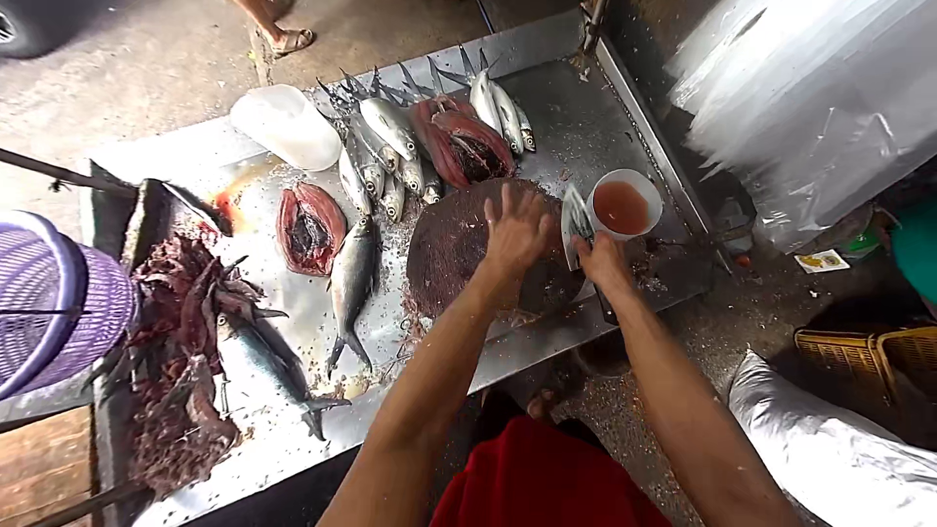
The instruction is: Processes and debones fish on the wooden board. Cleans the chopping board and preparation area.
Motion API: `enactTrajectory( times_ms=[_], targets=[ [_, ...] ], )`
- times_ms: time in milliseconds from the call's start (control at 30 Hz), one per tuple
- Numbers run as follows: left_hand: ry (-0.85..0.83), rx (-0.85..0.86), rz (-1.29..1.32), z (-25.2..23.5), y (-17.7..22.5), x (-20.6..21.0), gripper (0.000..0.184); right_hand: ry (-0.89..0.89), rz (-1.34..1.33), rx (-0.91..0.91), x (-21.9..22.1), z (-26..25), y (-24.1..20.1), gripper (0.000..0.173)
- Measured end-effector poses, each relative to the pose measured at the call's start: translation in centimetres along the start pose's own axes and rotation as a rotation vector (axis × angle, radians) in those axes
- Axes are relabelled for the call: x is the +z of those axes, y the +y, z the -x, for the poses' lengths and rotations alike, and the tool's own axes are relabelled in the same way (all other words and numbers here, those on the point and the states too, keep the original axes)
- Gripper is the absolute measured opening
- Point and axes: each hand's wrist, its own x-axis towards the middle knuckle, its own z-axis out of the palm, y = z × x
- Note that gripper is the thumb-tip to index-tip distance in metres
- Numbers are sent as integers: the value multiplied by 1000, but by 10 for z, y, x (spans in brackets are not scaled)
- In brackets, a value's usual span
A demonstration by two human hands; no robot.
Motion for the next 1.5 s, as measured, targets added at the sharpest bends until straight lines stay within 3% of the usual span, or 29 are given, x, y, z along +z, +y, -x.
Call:
enactTrajectory(
  times_ms=[100,167,300,467,600,800,1000,1133,1200,1300,1333,1433,1500],
  targets=[
    [289,-57,262,4,-15,-55,56,12,-454,-40,-30,12,19,50],
    [335,-112,314,40,-30,-48,57,6,-474,-97,-25,32,41,48],
    [175,-127,231,112,-43,20,64,-95,-310,-222,28,64,69,76],
    [-104,11,-16,127,-26,64,64,-166,-143,-304,88,64,66,65],
    [-276,55,-154,113,-25,73,63,-177,19,-302,95,61,57,60],
    [-125,83,-242,172,13,79,69,-356,131,-361,83,93,89,64],
    [-238,33,-228,98,2,72,73,-268,194,-277,72,44,51,62],
    [-37,-2,-179,178,29,87,79,-390,160,-298,75,98,81,64],
    [-20,-17,-178,153,29,81,79,-356,181,-313,67,78,68,61],
    [-149,-30,-202,92,13,75,77,-275,230,-262,63,35,40,60],
    [-160,-19,-212,91,9,77,78,-266,233,-255,67,34,42,61],
    [-56,-16,-186,165,28,88,81,-341,192,-295,75,89,72,63],
    [13,-20,-192,173,33,88,82,-358,180,-314,71,93,72,64]
  ],
)
